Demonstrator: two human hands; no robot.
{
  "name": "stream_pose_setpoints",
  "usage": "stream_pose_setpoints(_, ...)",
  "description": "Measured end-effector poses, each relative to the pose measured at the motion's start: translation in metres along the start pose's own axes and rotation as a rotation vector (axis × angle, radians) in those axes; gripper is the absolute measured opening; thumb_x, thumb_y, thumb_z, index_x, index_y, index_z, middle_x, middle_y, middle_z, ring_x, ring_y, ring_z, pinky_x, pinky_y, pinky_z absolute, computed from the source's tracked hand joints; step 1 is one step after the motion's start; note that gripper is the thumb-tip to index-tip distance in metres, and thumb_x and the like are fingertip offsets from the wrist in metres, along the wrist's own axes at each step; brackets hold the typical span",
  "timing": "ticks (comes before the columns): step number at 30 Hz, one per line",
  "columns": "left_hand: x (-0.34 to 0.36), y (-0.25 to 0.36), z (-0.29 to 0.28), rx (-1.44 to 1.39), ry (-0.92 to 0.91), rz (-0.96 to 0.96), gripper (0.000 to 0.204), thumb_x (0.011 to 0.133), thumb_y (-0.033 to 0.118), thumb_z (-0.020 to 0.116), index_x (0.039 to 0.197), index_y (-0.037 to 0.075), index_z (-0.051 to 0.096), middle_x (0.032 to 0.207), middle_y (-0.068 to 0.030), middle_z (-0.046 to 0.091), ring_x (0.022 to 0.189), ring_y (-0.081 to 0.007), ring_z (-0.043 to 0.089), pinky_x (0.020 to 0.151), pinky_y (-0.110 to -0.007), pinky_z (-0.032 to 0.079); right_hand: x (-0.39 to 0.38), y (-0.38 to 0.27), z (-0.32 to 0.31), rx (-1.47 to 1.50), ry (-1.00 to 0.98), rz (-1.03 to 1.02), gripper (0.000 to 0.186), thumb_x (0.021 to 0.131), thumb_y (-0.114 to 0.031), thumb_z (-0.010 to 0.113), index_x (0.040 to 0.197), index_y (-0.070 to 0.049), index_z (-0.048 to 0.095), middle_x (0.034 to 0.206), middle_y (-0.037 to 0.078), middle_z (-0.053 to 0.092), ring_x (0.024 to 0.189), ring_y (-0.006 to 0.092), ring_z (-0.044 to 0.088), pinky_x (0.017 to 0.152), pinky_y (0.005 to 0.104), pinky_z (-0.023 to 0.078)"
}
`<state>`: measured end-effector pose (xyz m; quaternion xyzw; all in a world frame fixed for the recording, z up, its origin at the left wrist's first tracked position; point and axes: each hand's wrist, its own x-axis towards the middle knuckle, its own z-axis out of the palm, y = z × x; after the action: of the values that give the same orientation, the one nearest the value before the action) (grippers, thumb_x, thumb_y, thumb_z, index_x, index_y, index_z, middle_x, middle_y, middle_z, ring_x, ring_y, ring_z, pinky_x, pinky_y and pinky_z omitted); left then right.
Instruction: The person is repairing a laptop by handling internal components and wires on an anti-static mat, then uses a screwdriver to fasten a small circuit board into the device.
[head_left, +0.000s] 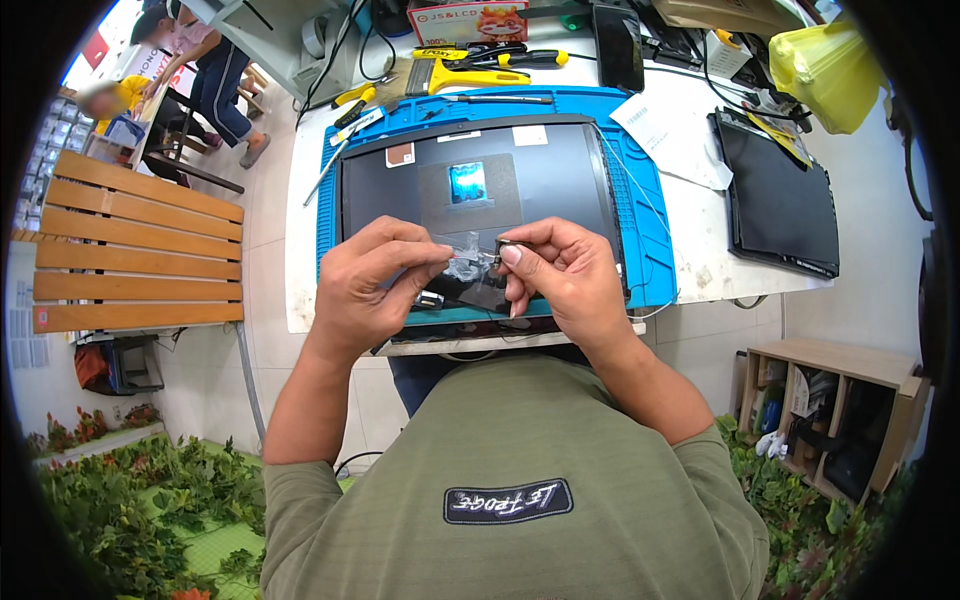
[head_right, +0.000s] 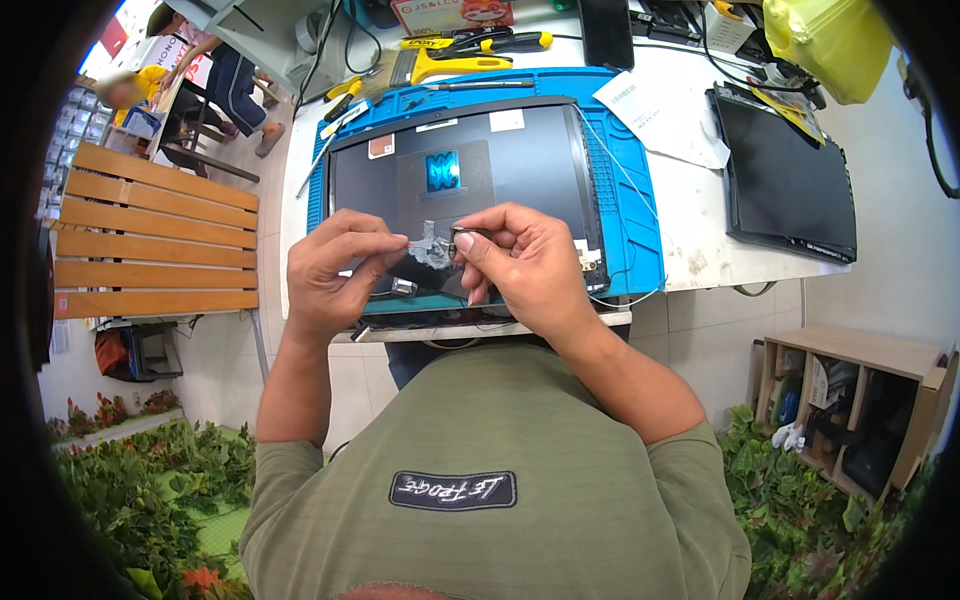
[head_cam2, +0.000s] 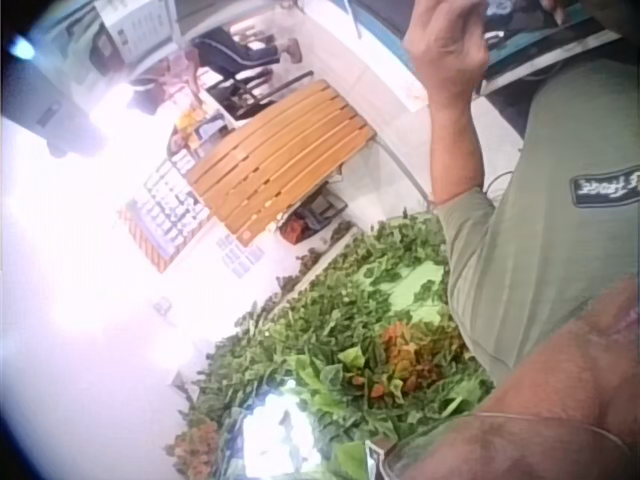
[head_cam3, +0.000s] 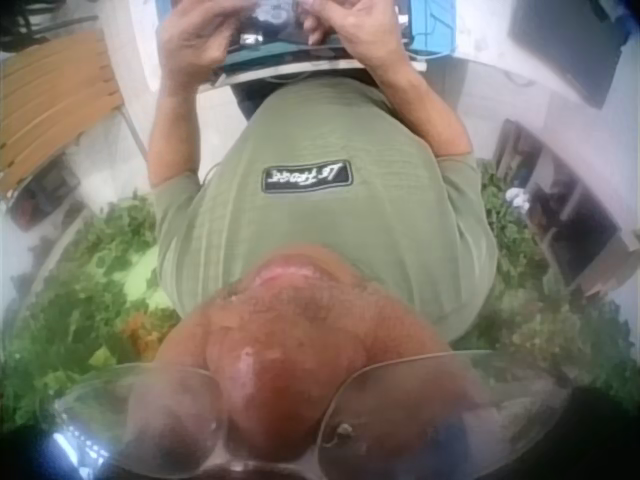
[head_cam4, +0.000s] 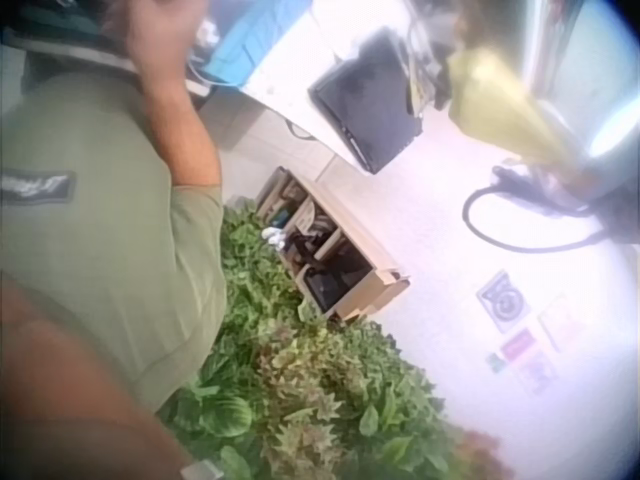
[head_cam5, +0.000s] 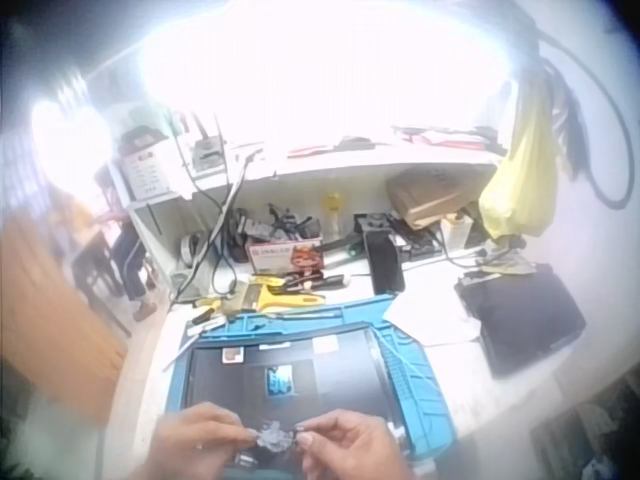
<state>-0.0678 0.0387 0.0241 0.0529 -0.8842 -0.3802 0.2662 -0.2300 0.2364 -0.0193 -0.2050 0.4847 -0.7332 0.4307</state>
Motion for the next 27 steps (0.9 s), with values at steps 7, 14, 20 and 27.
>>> stream_pose_setpoints(7,-0.017,0.005,0.024,-0.024,0.148,-0.103,0.015,0.089,-0.007,0.088,0.103,0.001,0.087,0.096,-0.0088,0.081,0.078,-0.0118,0.072,0.068,-0.027,0.057,0.003,0.009,0.001,0.031,0.039,-0.030,0.019,0.109,-0.005,0.078,0.122,0.007,0.072,0.095,0.012,0.079,0.075,0.0119,0.075,0.062,0.0268,0.062)
stream_pose_setpoints(14,-0.026,0.017,0.042,-0.113,0.240,-0.265,0.016,0.089,-0.008,0.088,0.104,-0.002,0.086,0.098,-0.0103,0.080,0.081,-0.0112,0.069,0.072,-0.026,0.054,0.000,0.012,0.009,-0.038,0.096,-0.065,0.016,0.108,-0.004,0.078,0.119,0.006,0.072,0.092,0.010,0.079,0.073,0.0101,0.073,0.063,0.0247,0.060)
stream_pose_setpoints(20,-0.026,0.020,0.043,-0.020,0.256,-0.163,0.017,0.086,-0.010,0.088,0.101,-0.001,0.086,0.095,-0.0104,0.080,0.077,-0.0102,0.068,0.068,-0.025,0.053,-0.004,0.012,0.017,-0.164,0.118,-0.155,0.011,0.108,-0.002,0.077,0.116,0.004,0.072,0.088,0.007,0.077,0.072,0.0063,0.071,0.062,0.0236,0.056)
stream_pose_setpoints(27,-0.027,0.019,0.046,-0.013,0.240,-0.146,0.018,0.085,-0.011,0.087,0.100,-0.001,0.087,0.095,-0.0100,0.079,0.073,-0.0086,0.066,0.064,-0.025,0.052,-0.004,0.016,0.015,-0.193,0.127,-0.207,0.009,0.108,-0.001,0.076,0.115,0.005,0.073,0.086,0.005,0.077,0.073,0.0050,0.070,0.062,0.0232,0.054)
